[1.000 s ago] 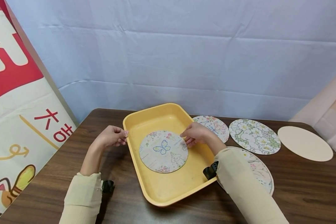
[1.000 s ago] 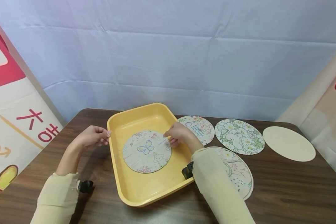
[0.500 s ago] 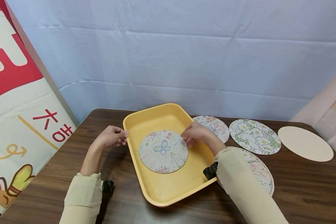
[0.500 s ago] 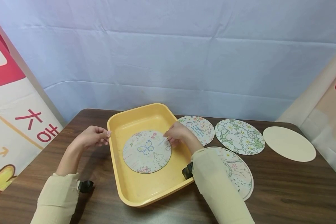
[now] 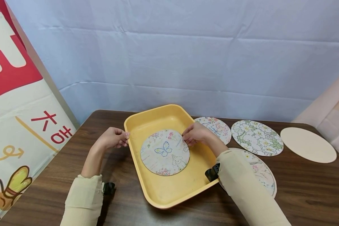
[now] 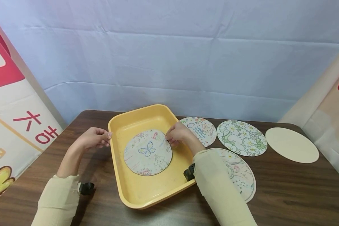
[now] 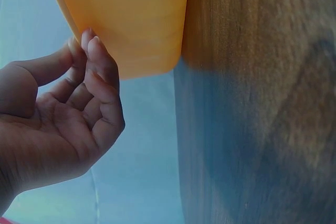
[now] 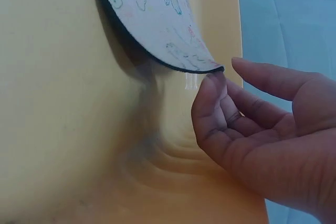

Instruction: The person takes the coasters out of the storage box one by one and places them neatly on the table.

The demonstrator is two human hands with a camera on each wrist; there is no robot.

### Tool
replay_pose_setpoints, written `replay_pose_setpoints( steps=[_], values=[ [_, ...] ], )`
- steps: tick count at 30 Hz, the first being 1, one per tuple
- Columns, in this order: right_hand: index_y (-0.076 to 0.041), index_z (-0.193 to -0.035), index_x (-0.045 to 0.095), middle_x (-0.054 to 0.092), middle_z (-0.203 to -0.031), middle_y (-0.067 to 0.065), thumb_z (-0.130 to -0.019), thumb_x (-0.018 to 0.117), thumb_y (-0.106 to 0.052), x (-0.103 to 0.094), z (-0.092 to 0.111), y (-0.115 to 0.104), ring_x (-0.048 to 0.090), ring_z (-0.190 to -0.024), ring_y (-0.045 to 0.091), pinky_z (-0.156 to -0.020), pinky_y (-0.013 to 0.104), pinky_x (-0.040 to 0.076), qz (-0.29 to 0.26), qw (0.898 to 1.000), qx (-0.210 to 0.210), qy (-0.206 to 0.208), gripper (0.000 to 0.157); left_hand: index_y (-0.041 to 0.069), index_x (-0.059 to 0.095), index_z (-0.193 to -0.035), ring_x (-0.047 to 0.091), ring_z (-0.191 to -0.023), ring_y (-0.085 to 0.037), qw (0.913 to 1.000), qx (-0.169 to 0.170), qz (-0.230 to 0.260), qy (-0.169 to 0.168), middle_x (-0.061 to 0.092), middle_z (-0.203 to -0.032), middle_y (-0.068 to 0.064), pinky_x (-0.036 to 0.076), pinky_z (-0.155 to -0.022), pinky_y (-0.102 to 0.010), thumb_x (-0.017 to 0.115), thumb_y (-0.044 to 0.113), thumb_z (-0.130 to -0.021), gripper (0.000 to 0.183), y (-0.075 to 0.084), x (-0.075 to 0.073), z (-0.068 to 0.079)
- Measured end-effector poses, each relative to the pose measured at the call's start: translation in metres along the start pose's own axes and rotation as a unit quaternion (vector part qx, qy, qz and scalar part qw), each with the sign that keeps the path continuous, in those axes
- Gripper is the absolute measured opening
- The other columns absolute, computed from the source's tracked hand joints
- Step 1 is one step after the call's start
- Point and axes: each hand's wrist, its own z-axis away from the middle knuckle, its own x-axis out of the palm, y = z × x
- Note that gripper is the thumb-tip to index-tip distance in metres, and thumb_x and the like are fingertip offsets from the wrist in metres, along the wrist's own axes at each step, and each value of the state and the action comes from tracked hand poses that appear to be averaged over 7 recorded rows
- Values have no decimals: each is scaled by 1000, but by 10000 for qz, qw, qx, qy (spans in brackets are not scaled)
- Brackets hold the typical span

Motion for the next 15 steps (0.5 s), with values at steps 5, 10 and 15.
replay_pose_setpoints(
  steps=[5, 10, 15],
  values=[
    [11, -99, 62, 60, -67, 9, -82, 64, 3, 2, 1, -1, 54, -53, 15, -60, 30, 52, -14, 10000, -19, 51, 18, -8, 61, -97, 62, -67, -19, 10000, -3, 7, -9, 63, -74, -9, 47, -58, -29, 52, 20, -95, 30, -1, 0, -1],
    [11, -97, 62, 60, -67, 9, -81, 64, 5, 3, 0, 0, 55, -53, 15, -59, 30, 52, -34, 10000, 2, 74, 17, -8, 61, -97, 62, -67, -19, 10000, 5, 24, -18, 63, -73, -8, 47, -58, -29, 52, 20, -95, 29, -2, 0, -2],
    [12, -96, 62, 59, -67, 10, -81, 63, 6, 3, 0, 0, 54, -52, 16, -58, 29, 51, -35, 9999, 57, 95, 16, -8, 61, -96, 62, -67, -19, 10000, 1, 25, -4, 62, -72, -7, 46, -58, -29, 52, 20, -95, 29, -2, 1, -3]
  ],
)
